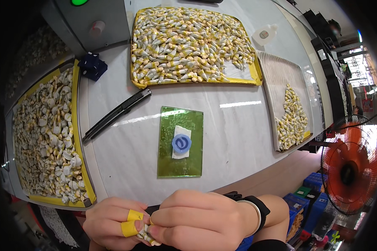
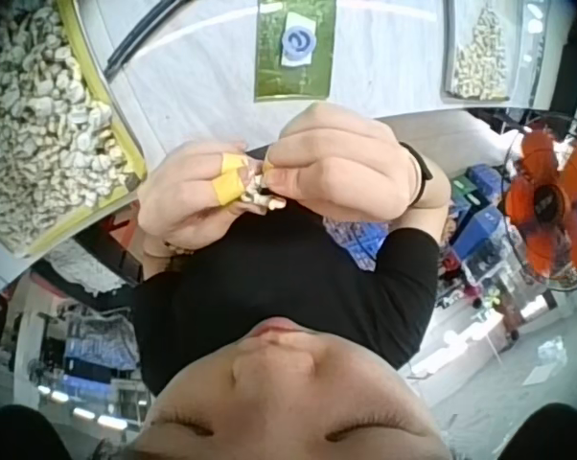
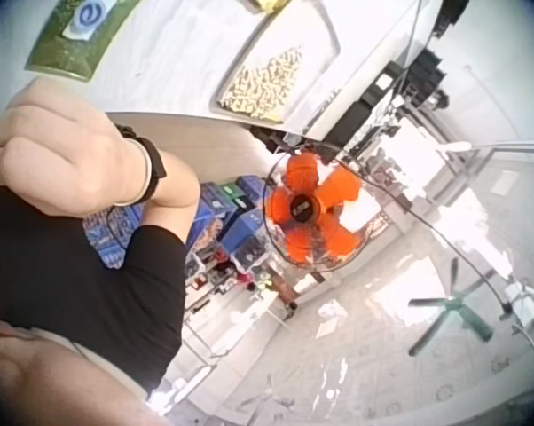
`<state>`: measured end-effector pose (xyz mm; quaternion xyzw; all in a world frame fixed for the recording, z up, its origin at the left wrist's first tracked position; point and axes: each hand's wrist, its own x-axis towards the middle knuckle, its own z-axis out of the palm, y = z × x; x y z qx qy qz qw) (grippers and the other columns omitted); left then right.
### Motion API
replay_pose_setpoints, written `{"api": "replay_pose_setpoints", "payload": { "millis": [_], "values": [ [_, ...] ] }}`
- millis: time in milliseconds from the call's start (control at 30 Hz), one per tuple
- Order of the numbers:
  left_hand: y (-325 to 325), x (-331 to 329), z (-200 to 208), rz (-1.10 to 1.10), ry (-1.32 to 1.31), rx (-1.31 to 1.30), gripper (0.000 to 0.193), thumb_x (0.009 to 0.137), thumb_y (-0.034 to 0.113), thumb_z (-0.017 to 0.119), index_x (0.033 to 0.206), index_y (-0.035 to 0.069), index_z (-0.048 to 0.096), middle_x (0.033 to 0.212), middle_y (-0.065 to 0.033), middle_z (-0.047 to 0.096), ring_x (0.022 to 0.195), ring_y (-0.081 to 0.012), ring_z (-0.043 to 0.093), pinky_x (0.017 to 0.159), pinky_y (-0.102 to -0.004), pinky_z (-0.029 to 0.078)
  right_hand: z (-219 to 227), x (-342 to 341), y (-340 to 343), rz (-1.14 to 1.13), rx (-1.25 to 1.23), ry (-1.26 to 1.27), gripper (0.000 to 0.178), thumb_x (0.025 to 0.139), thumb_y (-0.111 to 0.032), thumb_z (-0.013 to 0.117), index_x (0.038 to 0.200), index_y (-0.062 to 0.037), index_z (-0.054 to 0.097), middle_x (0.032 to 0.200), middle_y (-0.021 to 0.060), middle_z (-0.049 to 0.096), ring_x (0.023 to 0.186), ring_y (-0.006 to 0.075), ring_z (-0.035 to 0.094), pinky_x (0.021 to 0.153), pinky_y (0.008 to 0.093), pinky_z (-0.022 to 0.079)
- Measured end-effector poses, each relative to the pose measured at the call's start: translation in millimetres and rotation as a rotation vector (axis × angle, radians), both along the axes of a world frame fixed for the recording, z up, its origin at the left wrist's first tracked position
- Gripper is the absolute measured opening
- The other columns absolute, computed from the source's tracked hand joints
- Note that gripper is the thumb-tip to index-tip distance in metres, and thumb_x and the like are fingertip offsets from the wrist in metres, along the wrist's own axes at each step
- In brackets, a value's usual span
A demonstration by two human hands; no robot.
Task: The person assembles small white and yellow plastic components by hand. They pick up a component, apply a substance from a small blue cap, and then insert a yellow piece into the white base. The assembled units are placed into a yellow tray on the table.
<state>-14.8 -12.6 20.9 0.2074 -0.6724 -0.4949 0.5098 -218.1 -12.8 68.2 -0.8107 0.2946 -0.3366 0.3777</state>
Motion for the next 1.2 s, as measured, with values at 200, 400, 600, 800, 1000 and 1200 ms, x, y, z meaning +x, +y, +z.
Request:
{"api": "replay_pose_setpoints", "payload": {
  "millis": [200,400,600,800,1000,1200],
  "values": [
    [-2.4,-2.4,-1.4,-0.097,-0.026,0.027,0.027,0.066,0.002,0.078,0.088,-0.002,0.065,0.084,-0.0136,0.066,0.072,-0.0268,0.065,0.067,-0.0337,0.055,-0.7,-4.8,2.1,-0.002,-0.057,0.021,0.016,0.07,0.002,0.071,0.084,0.0023,0.063,0.086,0.0139,0.065,0.069,0.0229,0.061,0.06,0.0293,0.053],
    [7.3,-5.8,-4.7,0.157,-0.118,0.02,0.038,0.063,0.014,0.084,0.094,0.003,0.065,0.089,-0.0096,0.067,0.075,-0.0216,0.065,0.066,-0.031,0.055,4.8,1.3,13.5,-0.144,-0.121,0.128,0.022,0.068,-0.001,0.076,0.087,-0.0021,0.065,0.086,0.0083,0.066,0.069,0.0192,0.061,0.059,0.0266,0.052],
    [5.2,3.8,-13.6,-0.183,0.056,0.392,0.032,0.072,0.007,0.077,0.097,-0.002,0.06,0.088,-0.0148,0.066,0.077,-0.0219,0.066,0.068,-0.0306,0.053,-8.5,-3.7,7.6,-0.067,0.102,-0.104,0.019,0.068,-0.003,0.078,0.084,-0.0046,0.068,0.081,0.006,0.065,0.067,0.0177,0.059,0.057,0.0274,0.047],
    [16.7,2.2,-12.9,-0.357,0.37,0.858,0.027,0.077,-0.001,0.071,0.102,-0.007,0.06,0.091,-0.0138,0.067,0.081,-0.0159,0.065,0.074,-0.0284,0.051,-11.0,-3.9,-3.7,-0.023,0.399,-0.269,0.012,0.078,-0.002,0.07,0.089,-0.0015,0.067,0.082,0.0075,0.058,0.072,0.0197,0.055,0.063,0.0283,0.042],
    [15.9,-0.8,-9.7,-0.261,0.246,0.697,0.019,0.078,0.0,0.071,0.093,-0.005,0.061,0.087,-0.0131,0.067,0.077,-0.0155,0.066,0.07,-0.0256,0.052,-14.4,-2.1,-0.2,-0.002,0.474,-0.256,0.011,0.075,-0.007,0.075,0.083,-0.0053,0.069,0.08,0.0028,0.056,0.069,0.0174,0.053,0.058,0.0277,0.041],
    [11.3,-1.2,-8.7,-0.288,0.154,0.575,0.019,0.077,0.001,0.072,0.091,-0.004,0.061,0.084,-0.0125,0.068,0.073,-0.0162,0.066,0.065,-0.0246,0.053,-9.7,-1.4,1.7,0.005,0.473,-0.159,0.012,0.076,-0.007,0.073,0.086,-0.0052,0.066,0.083,0.0033,0.059,0.07,0.0188,0.055,0.06,0.0285,0.042]
  ]
}}
